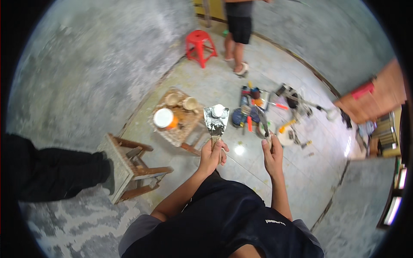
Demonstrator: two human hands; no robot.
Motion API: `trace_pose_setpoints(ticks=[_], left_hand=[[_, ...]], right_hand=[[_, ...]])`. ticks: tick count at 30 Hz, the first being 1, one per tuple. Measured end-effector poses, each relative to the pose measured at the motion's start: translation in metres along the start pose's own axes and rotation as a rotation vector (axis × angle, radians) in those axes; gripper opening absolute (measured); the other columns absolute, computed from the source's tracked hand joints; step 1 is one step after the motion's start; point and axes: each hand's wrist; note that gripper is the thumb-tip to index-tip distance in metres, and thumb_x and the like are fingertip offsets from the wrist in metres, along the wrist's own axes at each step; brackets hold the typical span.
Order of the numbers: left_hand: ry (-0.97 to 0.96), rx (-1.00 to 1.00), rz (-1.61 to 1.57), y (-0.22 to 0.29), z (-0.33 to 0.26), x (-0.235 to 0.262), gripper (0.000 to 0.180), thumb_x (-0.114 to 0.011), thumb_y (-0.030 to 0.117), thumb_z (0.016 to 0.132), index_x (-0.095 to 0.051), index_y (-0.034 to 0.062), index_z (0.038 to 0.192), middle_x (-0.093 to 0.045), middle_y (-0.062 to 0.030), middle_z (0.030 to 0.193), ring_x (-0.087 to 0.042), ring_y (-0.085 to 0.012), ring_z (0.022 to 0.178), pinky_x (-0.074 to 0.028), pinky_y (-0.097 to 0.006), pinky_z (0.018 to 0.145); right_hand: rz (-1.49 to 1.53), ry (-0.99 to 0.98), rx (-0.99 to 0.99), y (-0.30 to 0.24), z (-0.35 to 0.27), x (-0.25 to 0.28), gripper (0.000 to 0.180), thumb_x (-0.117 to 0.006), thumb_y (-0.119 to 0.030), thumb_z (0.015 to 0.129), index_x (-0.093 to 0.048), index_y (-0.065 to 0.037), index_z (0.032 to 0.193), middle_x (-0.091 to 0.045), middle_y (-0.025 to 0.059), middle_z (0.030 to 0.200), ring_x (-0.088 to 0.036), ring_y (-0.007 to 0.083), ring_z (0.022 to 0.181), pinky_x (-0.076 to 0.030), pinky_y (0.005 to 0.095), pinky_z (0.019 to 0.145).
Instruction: The person applies wall filler from a container onto a wall using a putty knife and scrapers.
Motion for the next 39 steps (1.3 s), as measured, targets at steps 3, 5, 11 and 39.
trace_pose_setpoints(ticks=[3,5,11,39], left_hand=[[-0.179,0.087,-0.004,-0.023,-0.008,-0.086,0.046,-0.039,0.048,0.112,-0.053,0.0048,0.109,-0.059,-0.0087,0.085,-0.053,-0.0103,0.052,-0.041,-0.024,0.045],[-0.277,0.193,-0.066,-0.044,-0.015,-0.139,0.048,-0.037,0.05,0.112,-0.054,0.0053,0.108,-0.059,-0.0076,0.082,-0.054,-0.0105,0.052,-0.042,-0.024,0.044],[-0.586,0.292,0.005,-0.084,-0.036,-0.273,0.051,-0.036,0.05,0.112,-0.056,0.0038,0.106,-0.058,-0.0061,0.077,-0.052,-0.0109,0.05,-0.04,-0.024,0.042],[-1.337,0.885,0.064,-0.235,-0.042,-0.671,0.05,-0.04,0.052,0.111,-0.054,0.0061,0.1,-0.051,-0.003,0.068,-0.049,-0.0125,0.045,-0.035,-0.025,0.04]], right_hand=[[-0.19,0.039,-0.094,-0.037,-0.035,0.103,0.041,-0.061,-0.018,0.104,-0.059,-0.001,0.141,-0.052,0.0076,0.091,-0.052,0.0154,0.084,-0.044,0.0294,0.078],[-0.306,0.134,-0.121,-0.049,-0.063,0.16,0.038,-0.063,-0.017,0.102,-0.063,-0.004,0.138,-0.053,0.0089,0.092,-0.054,0.0186,0.081,-0.046,0.0314,0.077],[-0.772,0.343,-0.024,-0.071,-0.123,0.292,0.034,-0.071,-0.015,0.093,-0.073,-0.011,0.126,-0.057,0.0096,0.09,-0.06,0.0245,0.078,-0.049,0.0363,0.067],[-1.069,1.163,-0.737,-0.021,-0.28,0.513,0.032,-0.074,-0.013,0.091,-0.073,-0.01,0.123,-0.058,0.0081,0.095,-0.063,0.0245,0.079,-0.052,0.0371,0.067]])
Point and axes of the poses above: each hand's wrist, its own z-axis towards the middle knuckle, its own x-axis out of the back of the hand, y = z × x
